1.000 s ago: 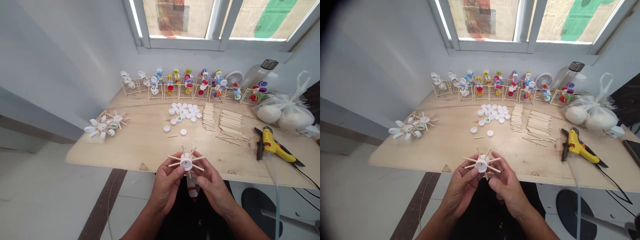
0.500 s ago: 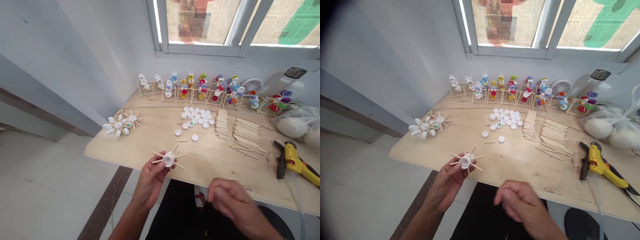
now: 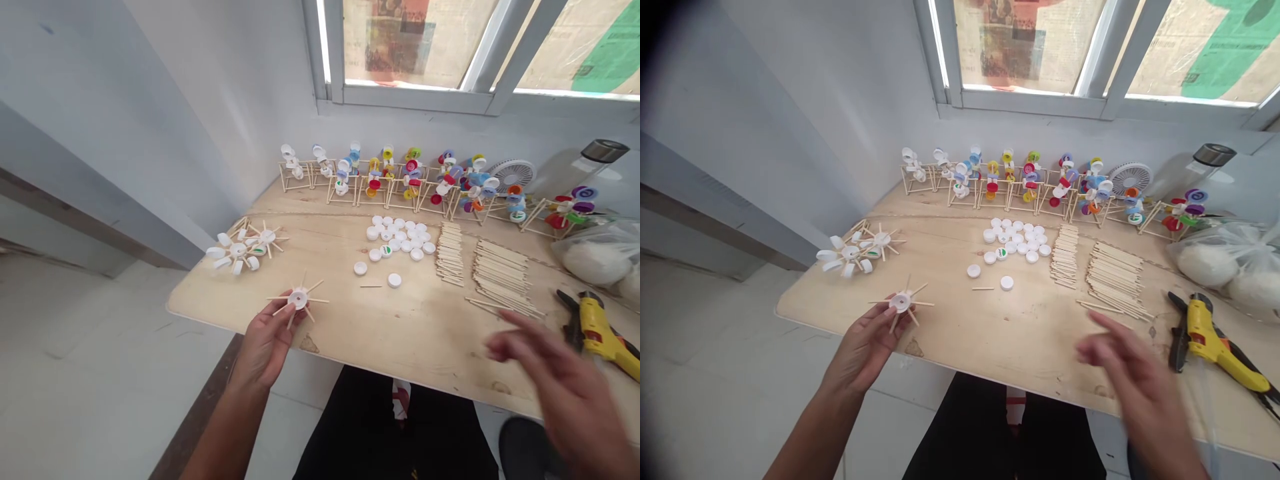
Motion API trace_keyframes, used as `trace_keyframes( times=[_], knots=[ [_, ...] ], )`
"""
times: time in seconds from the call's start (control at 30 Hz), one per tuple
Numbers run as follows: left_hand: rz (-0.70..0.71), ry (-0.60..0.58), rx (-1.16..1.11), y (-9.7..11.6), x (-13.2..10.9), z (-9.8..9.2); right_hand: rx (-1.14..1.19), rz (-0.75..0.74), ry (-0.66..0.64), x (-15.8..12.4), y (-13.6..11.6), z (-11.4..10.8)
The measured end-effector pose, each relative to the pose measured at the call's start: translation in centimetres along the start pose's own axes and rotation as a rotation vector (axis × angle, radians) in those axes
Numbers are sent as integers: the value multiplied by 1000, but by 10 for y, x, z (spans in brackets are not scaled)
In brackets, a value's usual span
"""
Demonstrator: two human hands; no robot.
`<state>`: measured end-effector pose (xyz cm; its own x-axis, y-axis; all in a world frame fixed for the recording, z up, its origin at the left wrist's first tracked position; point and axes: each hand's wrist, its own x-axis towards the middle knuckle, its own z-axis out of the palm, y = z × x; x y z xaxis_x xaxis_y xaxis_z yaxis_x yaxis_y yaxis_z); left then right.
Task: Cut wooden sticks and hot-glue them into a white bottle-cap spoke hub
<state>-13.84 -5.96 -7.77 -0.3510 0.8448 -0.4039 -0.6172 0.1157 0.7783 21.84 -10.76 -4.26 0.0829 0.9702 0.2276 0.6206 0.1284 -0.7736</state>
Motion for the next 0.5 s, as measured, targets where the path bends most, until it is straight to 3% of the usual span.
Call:
trace_keyframes(
  times=[0.1,0.23,0.37,0.5],
  knots=[
    [47,-8,66,-4,13,6,-27,-80,-199,8,-17,48],
    [157,33,171,3,42,5,-162,-307,-272,1,-28,96],
    [190,59,196,15,68,7,-213,-409,-336,-4,-31,111],
    [183,121,139,21,74,9,-172,-397,-328,-3,-31,114]
  ],
)
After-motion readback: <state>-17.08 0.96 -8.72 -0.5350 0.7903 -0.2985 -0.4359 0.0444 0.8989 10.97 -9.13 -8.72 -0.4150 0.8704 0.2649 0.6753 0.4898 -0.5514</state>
